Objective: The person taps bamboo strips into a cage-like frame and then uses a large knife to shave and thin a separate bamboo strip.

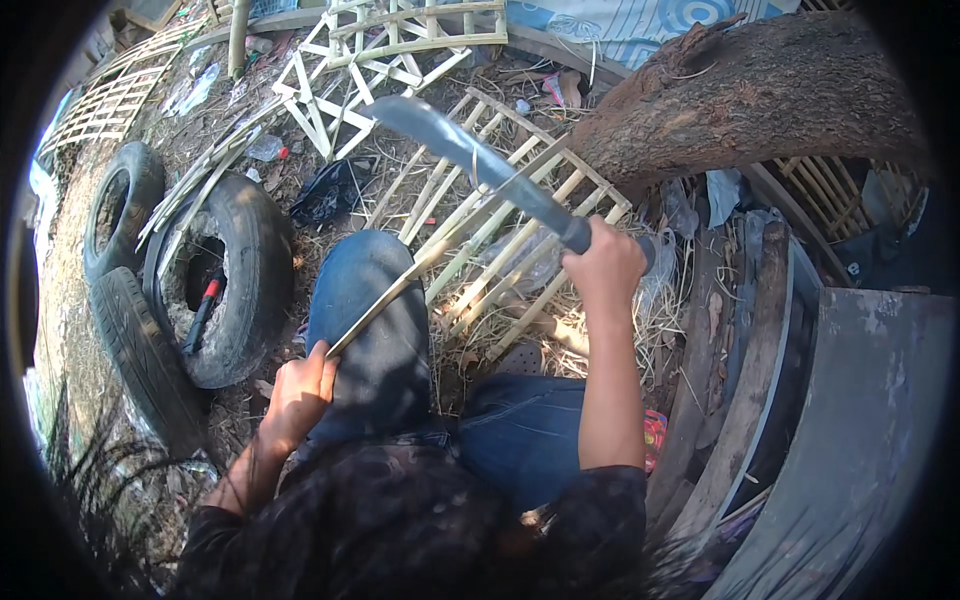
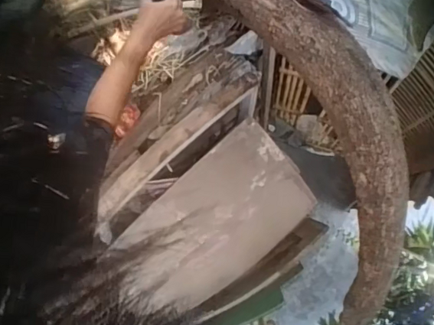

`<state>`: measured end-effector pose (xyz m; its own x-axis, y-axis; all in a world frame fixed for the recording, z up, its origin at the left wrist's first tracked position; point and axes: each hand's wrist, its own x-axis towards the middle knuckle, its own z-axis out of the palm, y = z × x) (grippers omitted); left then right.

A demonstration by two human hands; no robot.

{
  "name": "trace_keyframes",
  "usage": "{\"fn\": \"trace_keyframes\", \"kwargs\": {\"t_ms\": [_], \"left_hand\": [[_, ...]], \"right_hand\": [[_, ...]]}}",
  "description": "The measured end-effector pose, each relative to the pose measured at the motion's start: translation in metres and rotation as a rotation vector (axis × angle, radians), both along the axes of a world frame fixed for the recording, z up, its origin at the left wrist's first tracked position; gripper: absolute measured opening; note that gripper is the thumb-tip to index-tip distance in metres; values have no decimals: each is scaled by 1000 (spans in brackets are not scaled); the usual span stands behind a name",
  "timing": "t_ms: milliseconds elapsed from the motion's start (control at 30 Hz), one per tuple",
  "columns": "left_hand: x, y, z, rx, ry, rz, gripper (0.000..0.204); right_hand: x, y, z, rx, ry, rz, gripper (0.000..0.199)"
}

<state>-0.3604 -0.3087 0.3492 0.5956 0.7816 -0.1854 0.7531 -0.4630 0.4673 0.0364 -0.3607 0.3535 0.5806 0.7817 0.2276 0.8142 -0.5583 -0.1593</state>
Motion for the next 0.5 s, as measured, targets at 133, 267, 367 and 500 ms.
{"fn": "trace_keyframes", "kwargs": {"t_ms": [133, 267, 367, 500], "left_hand": [[-3, 2, -10, -30, -27, 18, 17], [-4, 5, -14, -40, -82, -3, 17], [-3, -4, -20, 91, -73, -9, 15], [-7, -3, -19, 43, -111, 6, 16]], "right_hand": [[24, -14, 19, 44, 101, -413, 18], [0, -16, 23, 65, 225, -402, 16], [-2, -17, 14, 70, 299, -387, 16], [-1, -19, 12, 114, 345, -351, 15]]}}
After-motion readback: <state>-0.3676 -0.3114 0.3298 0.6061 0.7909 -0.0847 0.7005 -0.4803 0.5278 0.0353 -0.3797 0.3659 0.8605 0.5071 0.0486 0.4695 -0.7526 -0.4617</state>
